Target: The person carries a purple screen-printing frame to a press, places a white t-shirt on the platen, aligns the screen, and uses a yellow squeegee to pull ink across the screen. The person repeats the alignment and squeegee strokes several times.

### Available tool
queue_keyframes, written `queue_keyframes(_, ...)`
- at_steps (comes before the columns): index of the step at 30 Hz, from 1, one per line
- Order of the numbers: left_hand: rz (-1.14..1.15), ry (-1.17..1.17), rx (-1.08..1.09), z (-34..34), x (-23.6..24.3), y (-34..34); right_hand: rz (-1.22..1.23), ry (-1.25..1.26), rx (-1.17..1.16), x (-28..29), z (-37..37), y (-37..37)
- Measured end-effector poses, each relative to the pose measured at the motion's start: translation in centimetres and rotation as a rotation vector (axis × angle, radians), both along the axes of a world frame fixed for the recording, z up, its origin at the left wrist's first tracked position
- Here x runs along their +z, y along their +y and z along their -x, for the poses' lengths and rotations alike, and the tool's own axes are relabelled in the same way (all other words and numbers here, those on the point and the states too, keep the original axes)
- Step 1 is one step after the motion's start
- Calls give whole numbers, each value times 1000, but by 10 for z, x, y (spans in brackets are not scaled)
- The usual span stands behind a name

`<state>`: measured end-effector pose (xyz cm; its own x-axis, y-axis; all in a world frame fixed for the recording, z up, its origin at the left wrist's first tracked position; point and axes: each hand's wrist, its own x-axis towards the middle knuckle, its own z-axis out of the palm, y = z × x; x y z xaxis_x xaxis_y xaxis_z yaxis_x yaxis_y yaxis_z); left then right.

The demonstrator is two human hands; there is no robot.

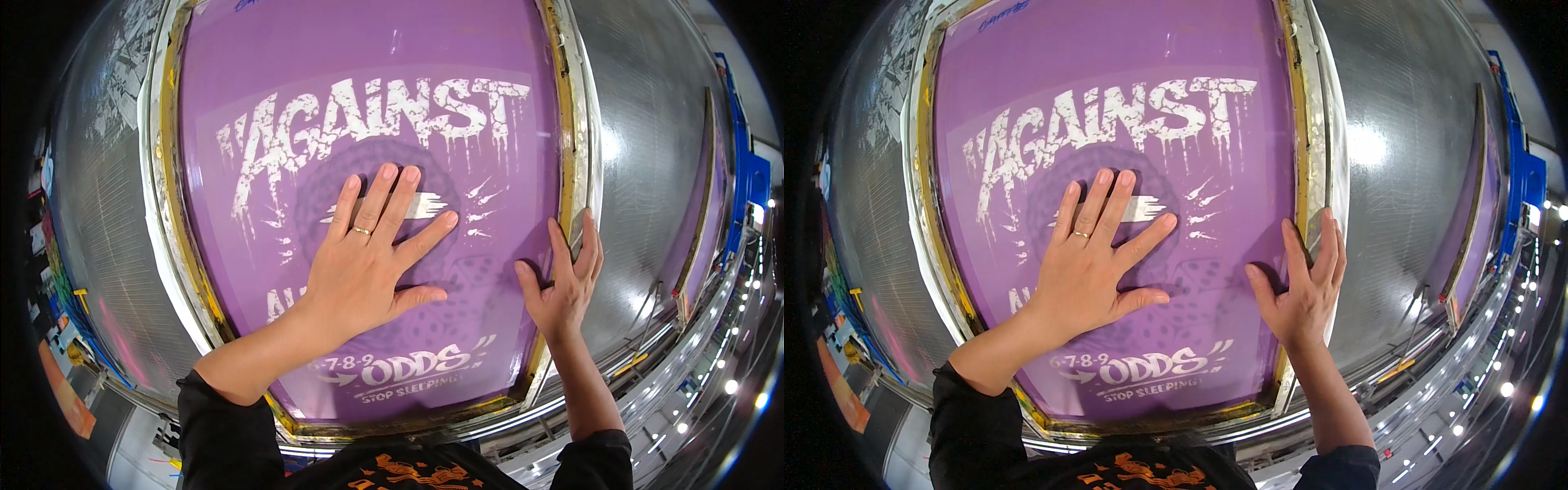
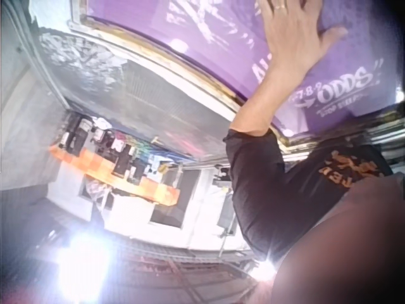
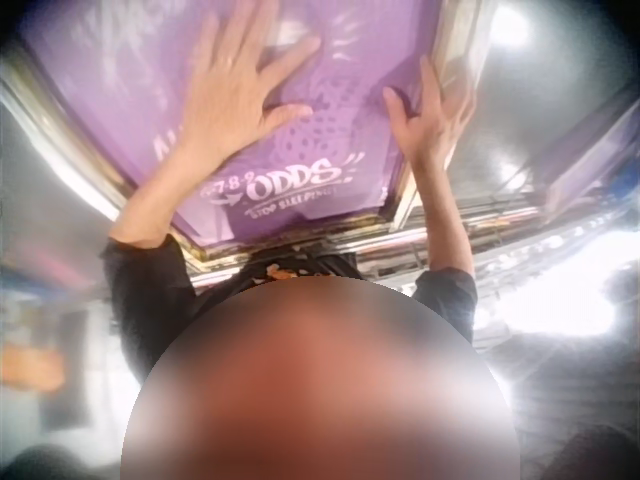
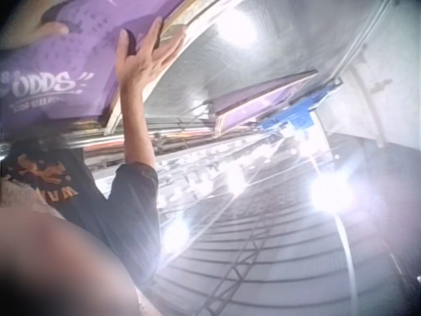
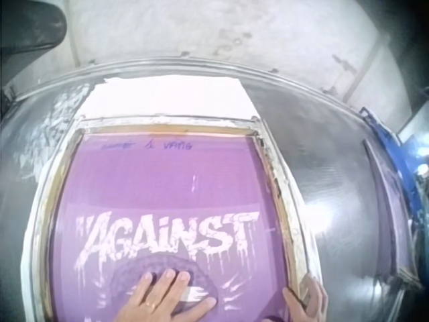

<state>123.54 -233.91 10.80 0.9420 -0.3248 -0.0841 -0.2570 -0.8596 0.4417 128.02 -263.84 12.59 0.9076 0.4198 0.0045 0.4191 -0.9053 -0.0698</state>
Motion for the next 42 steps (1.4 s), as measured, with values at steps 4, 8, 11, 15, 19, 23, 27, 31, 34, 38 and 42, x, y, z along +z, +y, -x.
queue_keyframes(4,-10,9,-7,0,0,0,-12,-4,-8,0,0,0)
queue_keyframes(8,-12,15,-11,-2,-2,-1,-35,-5,-12,0,0,0)
queue_keyframes(11,-12,29,-1,0,0,1,-32,8,-12,3,-3,3)
queue_keyframes(15,-34,97,136,8,12,8,-27,10,-18,3,1,3)
queue_keyframes(19,-170,156,312,13,28,30,-13,-7,-18,0,4,0)
queue_keyframes(23,-234,265,285,26,45,26,4,-35,31,-4,1,1)
queue_keyframes(27,-275,242,224,34,47,27,23,-47,45,-3,0,2)
queue_keyframes(31,-331,208,168,39,46,26,25,-53,50,-4,0,2)
queue_keyframes(34,-348,189,149,38,44,25,20,-52,48,-3,1,-1)
queue_keyframes(38,-286,96,181,35,42,24,22,-14,-4,1,3,1)
queue_keyframes(42,-8,-107,127,7,32,33,-15,7,-31,3,0,7)
